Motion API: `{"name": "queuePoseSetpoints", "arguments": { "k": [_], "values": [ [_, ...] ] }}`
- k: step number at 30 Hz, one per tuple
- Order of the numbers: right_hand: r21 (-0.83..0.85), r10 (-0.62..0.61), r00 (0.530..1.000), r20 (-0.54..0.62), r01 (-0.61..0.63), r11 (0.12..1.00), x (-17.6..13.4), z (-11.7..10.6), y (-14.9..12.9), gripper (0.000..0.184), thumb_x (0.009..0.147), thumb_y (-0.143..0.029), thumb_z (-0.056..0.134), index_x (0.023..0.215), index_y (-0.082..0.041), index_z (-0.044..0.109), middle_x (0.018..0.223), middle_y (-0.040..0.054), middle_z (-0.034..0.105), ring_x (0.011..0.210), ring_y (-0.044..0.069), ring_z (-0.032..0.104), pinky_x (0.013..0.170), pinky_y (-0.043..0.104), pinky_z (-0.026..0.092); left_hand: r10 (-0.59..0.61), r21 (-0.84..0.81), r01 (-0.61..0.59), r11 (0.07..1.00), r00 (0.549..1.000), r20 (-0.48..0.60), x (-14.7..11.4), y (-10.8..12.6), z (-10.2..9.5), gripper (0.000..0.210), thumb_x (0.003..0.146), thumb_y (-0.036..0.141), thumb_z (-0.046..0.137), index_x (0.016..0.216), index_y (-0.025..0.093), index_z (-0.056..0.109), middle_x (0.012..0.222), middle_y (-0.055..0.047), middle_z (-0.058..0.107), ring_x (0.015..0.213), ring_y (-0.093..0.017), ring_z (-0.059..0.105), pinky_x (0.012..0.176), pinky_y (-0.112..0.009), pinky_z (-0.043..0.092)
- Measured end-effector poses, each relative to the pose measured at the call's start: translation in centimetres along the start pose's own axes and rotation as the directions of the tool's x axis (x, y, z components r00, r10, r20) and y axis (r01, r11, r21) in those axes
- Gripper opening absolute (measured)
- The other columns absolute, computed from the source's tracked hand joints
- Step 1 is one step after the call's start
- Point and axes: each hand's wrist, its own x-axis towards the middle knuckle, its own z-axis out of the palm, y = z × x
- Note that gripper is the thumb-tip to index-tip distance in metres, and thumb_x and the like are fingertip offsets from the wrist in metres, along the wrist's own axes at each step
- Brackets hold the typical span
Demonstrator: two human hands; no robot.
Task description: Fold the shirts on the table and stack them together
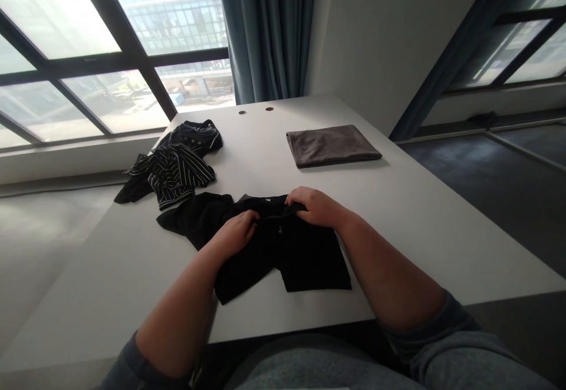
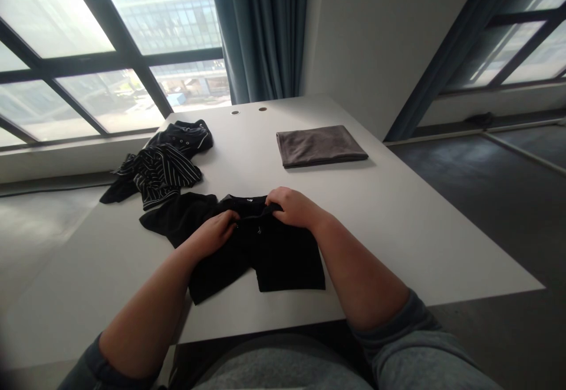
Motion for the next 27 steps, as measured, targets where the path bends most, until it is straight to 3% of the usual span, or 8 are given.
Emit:
{"name": "queuePoseSetpoints", "arguments": {
  "k": [4, 11, 14, 17, 20, 23, 25, 27],
  "values": [
    [0.004, -0.018, 0.999, 0.027, 0.018, 1.0, -0.1, -0.3, -0.4, 0.031, 0.079, -0.006, 0.062, 0.104, -0.02, 0.072, 0.112, 0.0084, 0.074, 0.109, 0.026, 0.067, 0.1, 0.04, 0.052, 0.036, 0.13, -0.041, 0.991, 0.999, 0.039, 0.0, 0.3, -0.3, 0.024, 0.093, 0.017, 0.053, 0.11, 0.024, 0.068, 0.111, -0.008, 0.074, 0.101, -0.026, 0.072, 0.094, -0.041, 0.056],
    [-0.032, -0.024, 1.0, 0.006, 0.025, 0.999, -0.1, -0.9, -0.2, 0.028, 0.078, -0.005, 0.065, 0.1, -0.021, 0.073, 0.118, 0.0097, 0.073, 0.117, 0.028, 0.064, 0.108, 0.043, 0.049, 0.074, 0.038, -0.079, 0.996, 0.991, 0.115, -0.2, -0.2, -1.7, 0.02, 0.094, 0.022, 0.058, 0.108, 0.024, 0.072, 0.108, -0.007, 0.075, 0.098, -0.024, 0.071, 0.091, -0.037, 0.055],
    [-0.106, 0.071, 0.997, 0.01, -0.07, 0.992, -0.5, -0.9, 0.8, 0.028, 0.079, -0.008, 0.068, 0.103, -0.021, 0.075, 0.125, 0.011, 0.07, 0.122, 0.029, 0.061, 0.111, 0.045, 0.047, 0.067, 0.03, -0.071, 0.997, 0.989, 0.133, -0.4, 0.1, -2.4, 0.019, 0.099, 0.03, 0.056, 0.107, 0.026, 0.073, 0.107, -0.005, 0.077, 0.096, -0.023, 0.071, 0.09, -0.036, 0.054],
    [-0.158, 0.249, 0.968, 0.029, -0.242, 0.957, -1.2, -0.5, 1.8, 0.046, 0.081, -0.015, 0.072, 0.127, -0.023, 0.072, 0.13, 0.0123, 0.069, 0.123, 0.03, 0.063, 0.11, 0.044, 0.048, -0.138, 0.224, 0.145, 0.964, 0.989, -0.045, -0.7, 0.5, -2.7, 0.022, 0.1, 0.041, 0.057, 0.101, 0.025, 0.072, 0.099, -0.008, 0.076, 0.096, -0.028, 0.072, 0.089, -0.04, 0.053],
    [-0.203, 0.402, 0.915, 0.015, -0.391, 0.898, -1.6, 0.2, 2.2, 0.063, 0.082, -0.023, 0.077, 0.143, -0.021, 0.064, 0.136, 0.0147, 0.069, 0.125, 0.032, 0.064, 0.108, 0.042, 0.049, -0.303, 0.329, 0.413, 0.849, 0.892, -0.337, -0.9, 0.4, -2.2, 0.037, 0.097, 0.049, 0.061, 0.119, 0.02, 0.066, 0.114, -0.015, 0.073, 0.11, -0.035, 0.069, 0.096, -0.045, 0.052],
    [-0.225, 0.509, 0.86, 0.016, -0.493, 0.84, -1.7, 0.5, 1.5, 0.043, 0.083, -0.025, 0.076, 0.126, -0.02, 0.072, 0.126, 0.0139, 0.075, 0.112, 0.03, 0.071, 0.093, 0.035, 0.052, -0.372, 0.352, 0.502, 0.79, 0.848, -0.377, -0.7, -0.2, -1.3, 0.049, 0.094, 0.05, 0.065, 0.13, 0.016, 0.061, 0.127, -0.02, 0.067, 0.119, -0.037, 0.064, 0.1, -0.047, 0.05],
    [-0.199, 0.514, 0.857, 0.037, -0.498, 0.844, -1.7, 0.4, 0.7, 0.018, 0.087, -0.022, 0.07, 0.104, -0.022, 0.075, 0.108, 0.0099, 0.079, 0.097, 0.025, 0.073, 0.081, 0.03, 0.051, -0.379, 0.363, 0.475, 0.802, 0.874, -0.304, -0.4, -0.5, -1.1, 0.034, 0.094, 0.042, 0.064, 0.118, 0.017, 0.065, 0.123, -0.019, 0.068, 0.115, -0.035, 0.064, 0.099, -0.047, 0.05],
    [-0.143, 0.493, 0.87, 0.004, -0.487, 0.862, -1.8, 0.1, 0.1, 0.009, 0.088, -0.018, 0.065, 0.091, -0.022, 0.073, 0.097, 0.0068, 0.078, 0.088, 0.022, 0.071, 0.073, 0.027, 0.047, -0.344, 0.31, 0.409, 0.858, 0.906, -0.245, -0.2, -0.7, -1.5, 0.018, 0.094, 0.033, 0.061, 0.105, 0.02, 0.066, 0.117, -0.016, 0.069, 0.11, -0.032, 0.066, 0.097, -0.045, 0.05]
  ]
}}
